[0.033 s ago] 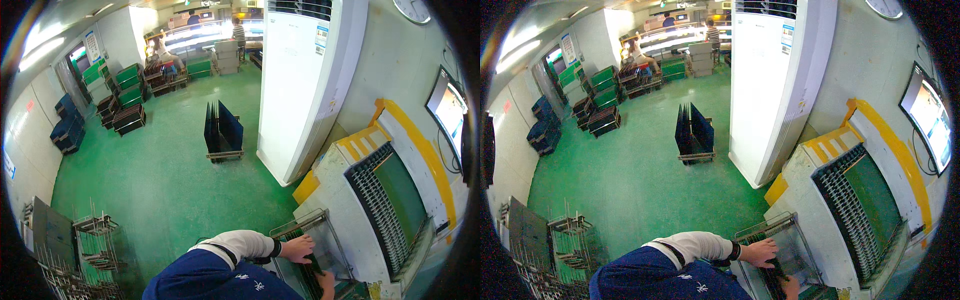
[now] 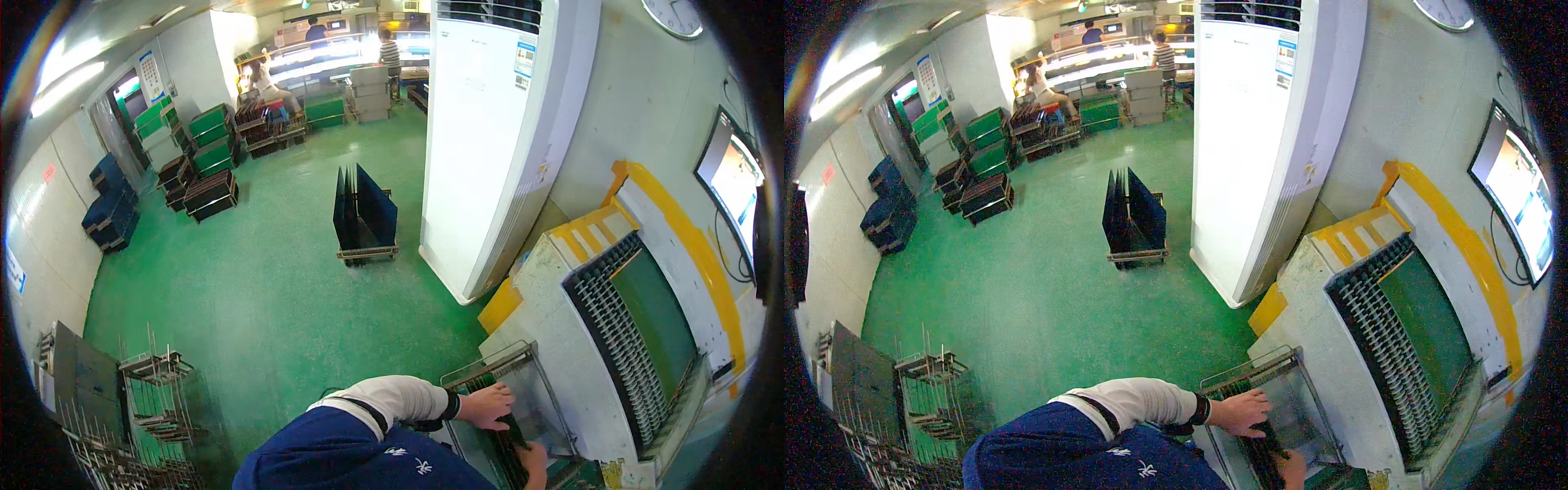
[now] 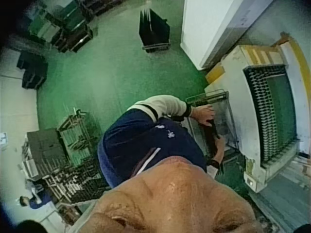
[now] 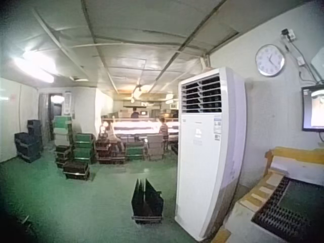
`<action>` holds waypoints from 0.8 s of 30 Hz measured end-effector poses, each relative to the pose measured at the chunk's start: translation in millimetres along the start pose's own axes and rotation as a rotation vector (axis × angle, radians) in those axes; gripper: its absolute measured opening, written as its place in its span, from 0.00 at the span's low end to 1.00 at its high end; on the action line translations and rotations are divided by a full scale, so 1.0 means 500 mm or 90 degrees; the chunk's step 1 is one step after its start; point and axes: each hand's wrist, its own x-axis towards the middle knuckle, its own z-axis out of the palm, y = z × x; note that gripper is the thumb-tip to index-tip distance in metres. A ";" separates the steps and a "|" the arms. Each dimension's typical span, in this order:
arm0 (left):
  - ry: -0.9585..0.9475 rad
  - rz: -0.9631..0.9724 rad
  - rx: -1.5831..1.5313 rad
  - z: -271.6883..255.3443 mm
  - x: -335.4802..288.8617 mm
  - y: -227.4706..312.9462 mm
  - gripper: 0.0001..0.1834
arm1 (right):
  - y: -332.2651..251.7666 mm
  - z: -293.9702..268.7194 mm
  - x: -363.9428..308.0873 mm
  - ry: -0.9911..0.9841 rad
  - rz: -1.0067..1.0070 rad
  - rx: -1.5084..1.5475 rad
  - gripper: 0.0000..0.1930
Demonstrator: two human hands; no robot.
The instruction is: The recorder takes green industrial plates from a storage rack and places them onto a machine's conveyor belt for processing.
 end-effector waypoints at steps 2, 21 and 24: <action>0.005 0.007 -0.001 0.011 0.002 -0.005 0.27 | 0.014 0.001 0.002 0.003 -0.002 -0.008 0.19; -0.111 -0.036 -0.020 -0.008 0.009 -0.008 0.30 | 0.037 0.013 0.038 -0.054 0.026 0.059 0.21; -0.106 -0.029 -0.032 -0.015 0.016 0.002 0.29 | 0.071 0.031 0.030 -0.007 -0.031 0.063 0.21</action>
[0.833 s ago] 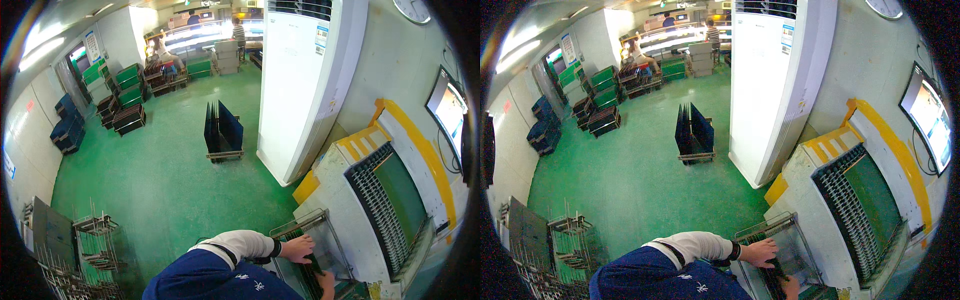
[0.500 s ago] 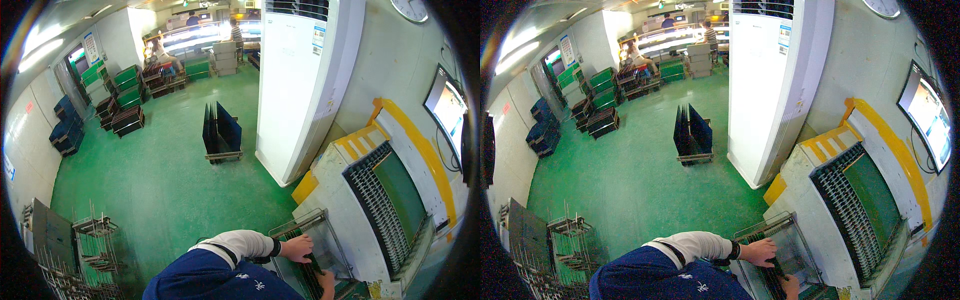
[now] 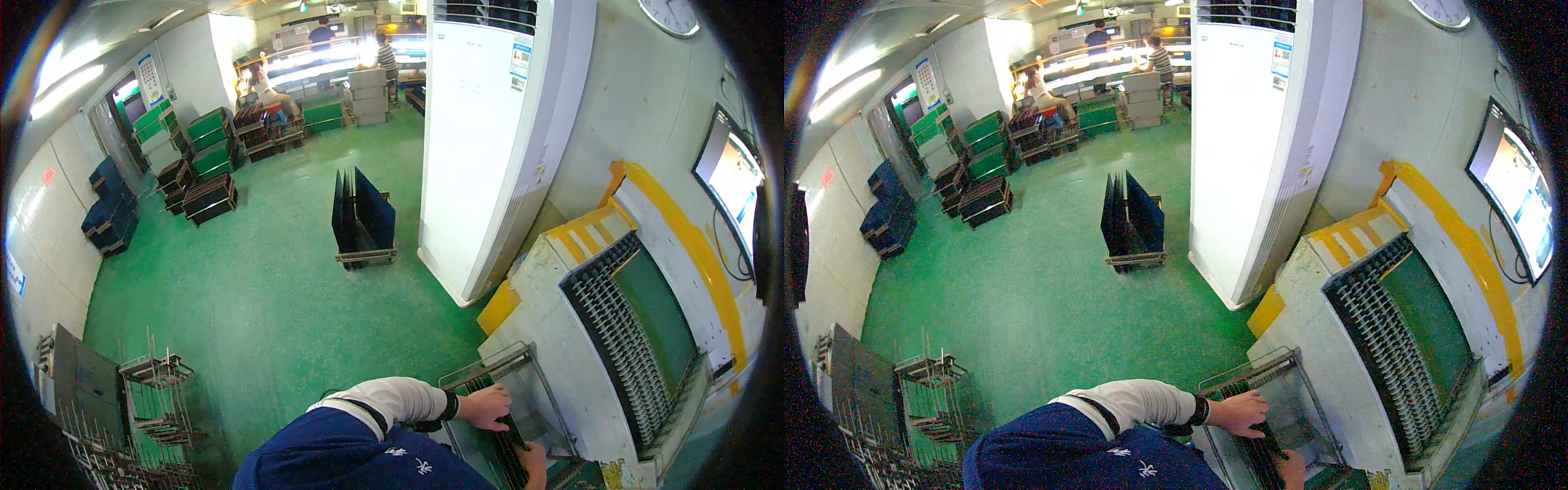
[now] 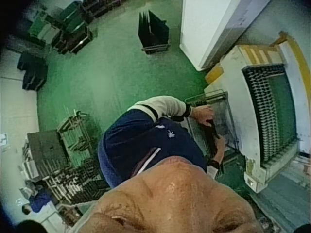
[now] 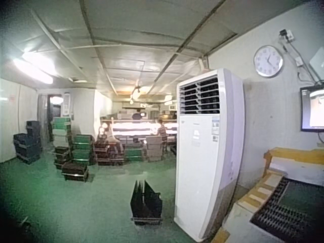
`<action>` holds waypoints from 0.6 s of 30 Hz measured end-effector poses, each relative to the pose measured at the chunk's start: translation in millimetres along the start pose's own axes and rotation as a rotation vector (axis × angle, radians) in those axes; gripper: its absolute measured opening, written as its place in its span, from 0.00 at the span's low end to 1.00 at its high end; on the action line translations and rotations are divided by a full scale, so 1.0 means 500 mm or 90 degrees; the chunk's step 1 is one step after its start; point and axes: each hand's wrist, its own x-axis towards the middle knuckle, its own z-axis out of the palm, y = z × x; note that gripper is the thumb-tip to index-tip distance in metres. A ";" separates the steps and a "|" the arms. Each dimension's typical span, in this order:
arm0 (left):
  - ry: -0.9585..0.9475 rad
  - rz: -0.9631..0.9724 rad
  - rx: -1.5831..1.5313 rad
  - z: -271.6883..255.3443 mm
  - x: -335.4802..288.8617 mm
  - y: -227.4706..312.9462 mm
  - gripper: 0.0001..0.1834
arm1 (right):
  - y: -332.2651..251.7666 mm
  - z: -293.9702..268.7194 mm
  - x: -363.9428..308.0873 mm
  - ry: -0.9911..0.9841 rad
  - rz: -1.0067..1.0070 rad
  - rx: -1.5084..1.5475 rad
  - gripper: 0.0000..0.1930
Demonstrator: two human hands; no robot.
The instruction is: The recorder takes green industrial plates from a storage rack and places them onto a machine's conveyor belt for processing.
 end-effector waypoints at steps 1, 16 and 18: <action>-0.002 -0.004 0.004 0.000 -0.001 0.001 0.29 | 0.000 0.001 0.001 0.001 0.010 0.002 0.21; -0.004 -0.012 0.029 0.005 -0.001 0.001 0.27 | -0.004 0.001 -0.005 -0.002 0.023 0.006 0.16; 0.002 -0.006 0.030 0.005 0.001 0.004 0.28 | 0.014 0.006 -0.004 -0.007 0.028 0.011 0.16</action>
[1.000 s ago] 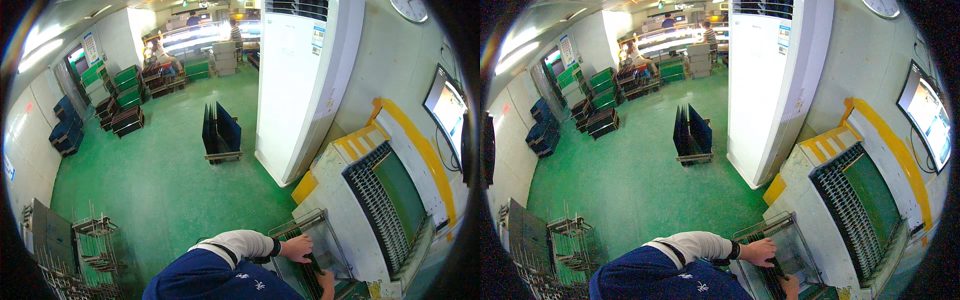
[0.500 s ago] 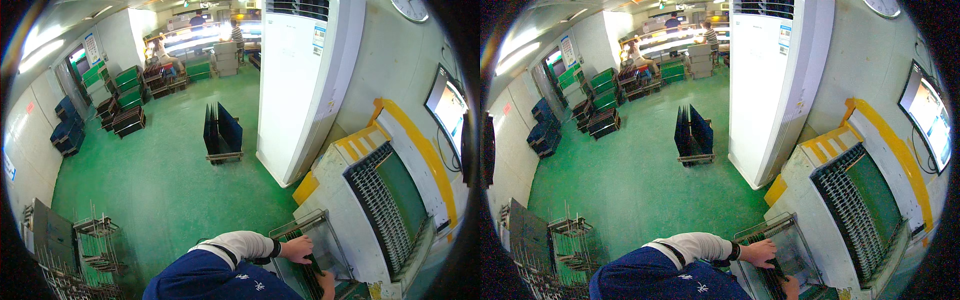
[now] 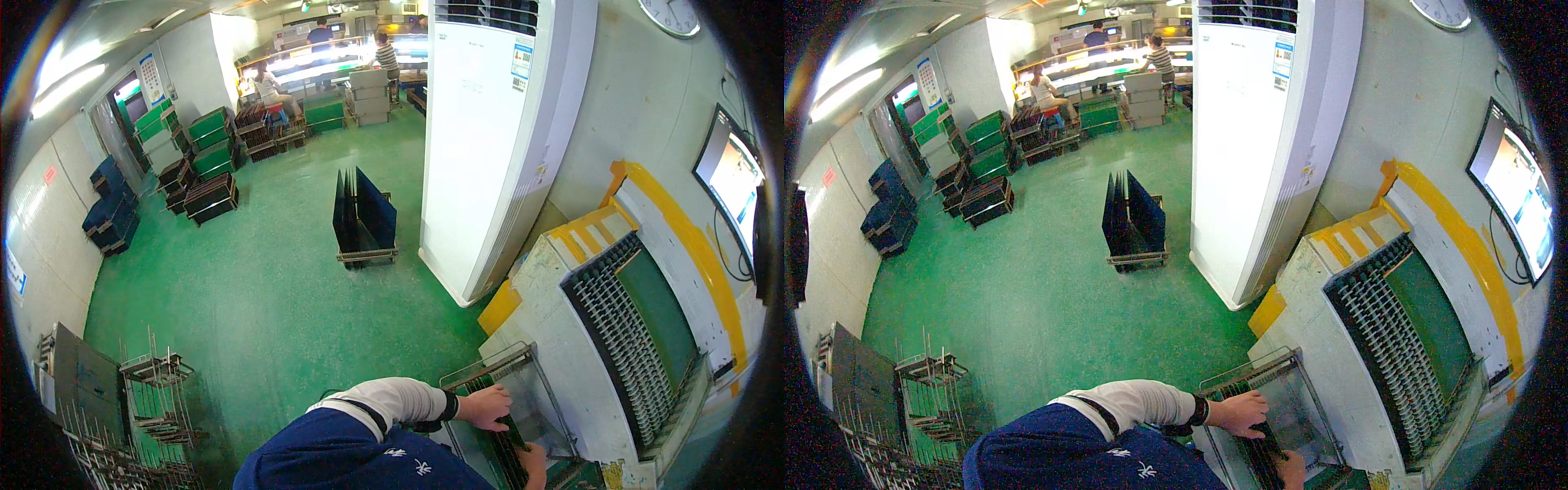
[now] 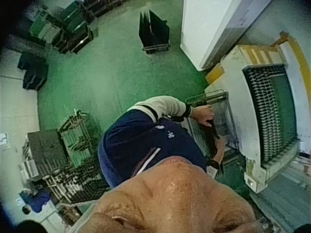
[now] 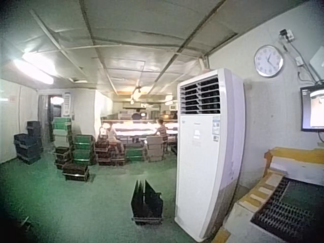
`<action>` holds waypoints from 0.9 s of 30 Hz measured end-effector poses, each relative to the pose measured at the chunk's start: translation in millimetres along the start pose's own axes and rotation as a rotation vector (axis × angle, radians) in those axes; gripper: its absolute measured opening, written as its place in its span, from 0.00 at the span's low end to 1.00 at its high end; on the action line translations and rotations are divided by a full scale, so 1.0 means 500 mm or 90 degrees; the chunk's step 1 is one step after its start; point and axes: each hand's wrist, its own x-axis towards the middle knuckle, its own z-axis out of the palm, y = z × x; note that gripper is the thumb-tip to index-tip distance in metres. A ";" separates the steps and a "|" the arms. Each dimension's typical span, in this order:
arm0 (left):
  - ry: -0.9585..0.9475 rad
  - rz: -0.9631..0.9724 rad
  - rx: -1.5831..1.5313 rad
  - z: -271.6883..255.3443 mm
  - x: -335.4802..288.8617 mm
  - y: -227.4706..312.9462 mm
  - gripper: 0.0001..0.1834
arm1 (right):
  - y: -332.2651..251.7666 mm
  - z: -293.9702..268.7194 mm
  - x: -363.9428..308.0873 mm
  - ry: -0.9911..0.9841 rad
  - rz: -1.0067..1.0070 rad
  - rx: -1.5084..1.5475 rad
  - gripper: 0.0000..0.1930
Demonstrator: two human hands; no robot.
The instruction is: The recorder takes green industrial plates from a storage rack and places them onto a machine's conveyor belt for processing.
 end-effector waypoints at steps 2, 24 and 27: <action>-0.002 -0.008 0.001 0.002 -0.005 -0.003 0.28 | -0.018 -0.005 0.002 -0.011 0.035 0.046 0.16; -0.022 -0.019 -0.003 -0.006 -0.002 -0.005 0.29 | -0.124 -0.047 -0.038 -0.001 0.063 0.017 0.19; -0.024 -0.016 -0.004 -0.005 0.001 -0.005 0.29 | -0.118 -0.046 -0.040 0.014 0.033 -0.057 0.19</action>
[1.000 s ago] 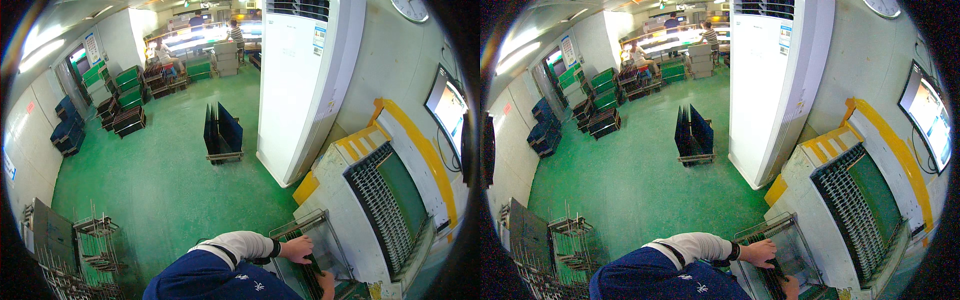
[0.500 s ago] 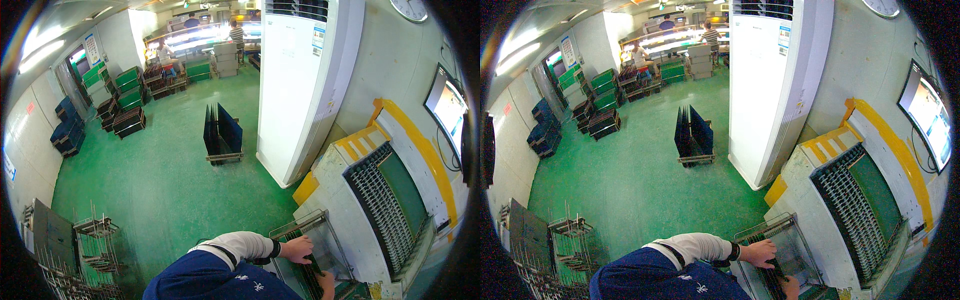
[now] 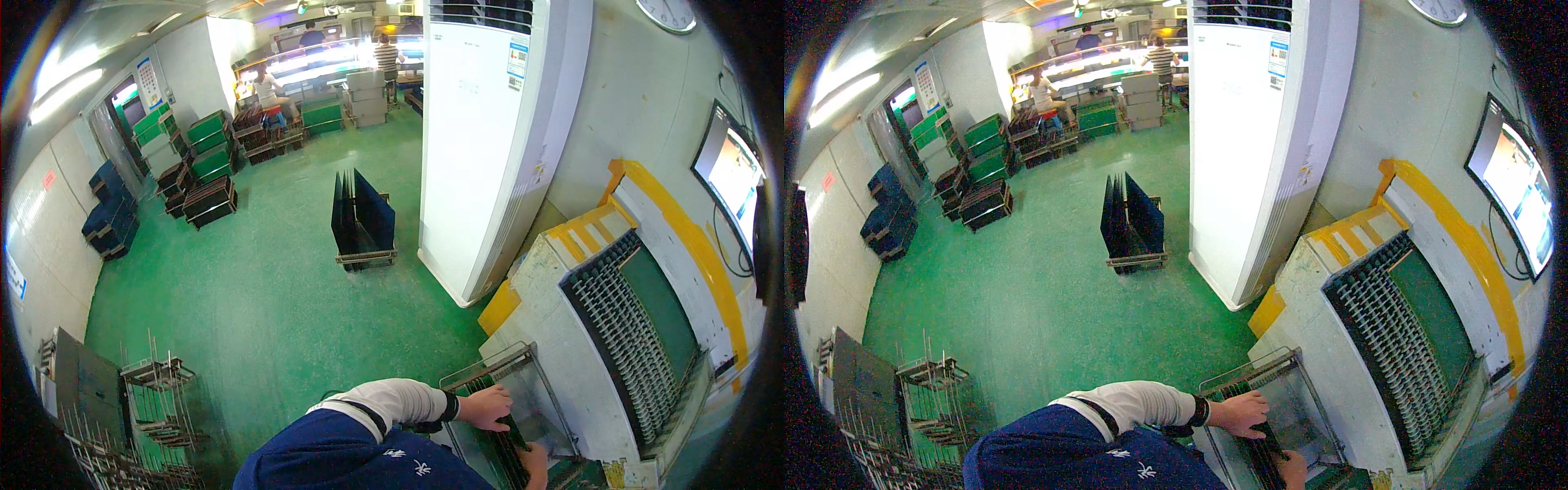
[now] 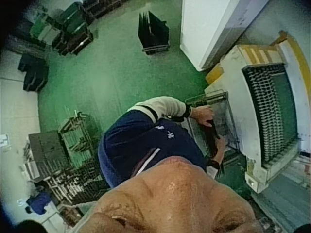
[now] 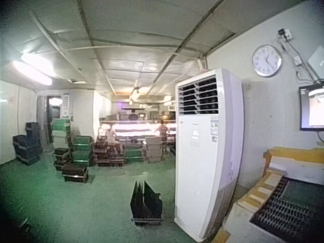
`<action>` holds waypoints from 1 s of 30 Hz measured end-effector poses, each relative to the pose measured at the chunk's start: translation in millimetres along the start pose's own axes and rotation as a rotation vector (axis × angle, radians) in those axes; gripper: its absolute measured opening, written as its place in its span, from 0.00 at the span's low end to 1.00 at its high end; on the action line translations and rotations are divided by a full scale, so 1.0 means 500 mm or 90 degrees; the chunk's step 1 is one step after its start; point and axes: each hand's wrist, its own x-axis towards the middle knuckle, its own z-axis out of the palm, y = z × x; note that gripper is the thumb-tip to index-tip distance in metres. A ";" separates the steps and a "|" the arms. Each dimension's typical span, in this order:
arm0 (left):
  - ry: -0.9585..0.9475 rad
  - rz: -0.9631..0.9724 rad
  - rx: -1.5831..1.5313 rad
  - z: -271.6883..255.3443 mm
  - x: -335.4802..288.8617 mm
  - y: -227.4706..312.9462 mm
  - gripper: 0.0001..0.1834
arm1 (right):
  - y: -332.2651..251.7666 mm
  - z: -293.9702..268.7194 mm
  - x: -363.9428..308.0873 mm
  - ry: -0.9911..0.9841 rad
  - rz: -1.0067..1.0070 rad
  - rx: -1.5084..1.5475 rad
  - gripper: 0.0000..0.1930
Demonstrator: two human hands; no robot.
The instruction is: The recorder takes green industrial plates from a storage rack and places them onto a machine's conveyor belt for processing.
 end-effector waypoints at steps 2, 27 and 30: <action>-0.002 -0.002 -0.002 0.003 0.002 0.001 0.29 | 0.019 0.010 0.005 0.006 0.001 0.016 0.18; -0.009 0.009 -0.018 -0.003 0.003 0.003 0.28 | 0.042 0.021 0.013 0.015 -0.032 0.030 0.22; -0.012 0.001 -0.020 0.000 0.003 0.002 0.28 | 0.050 0.025 0.020 0.009 -0.025 0.007 0.22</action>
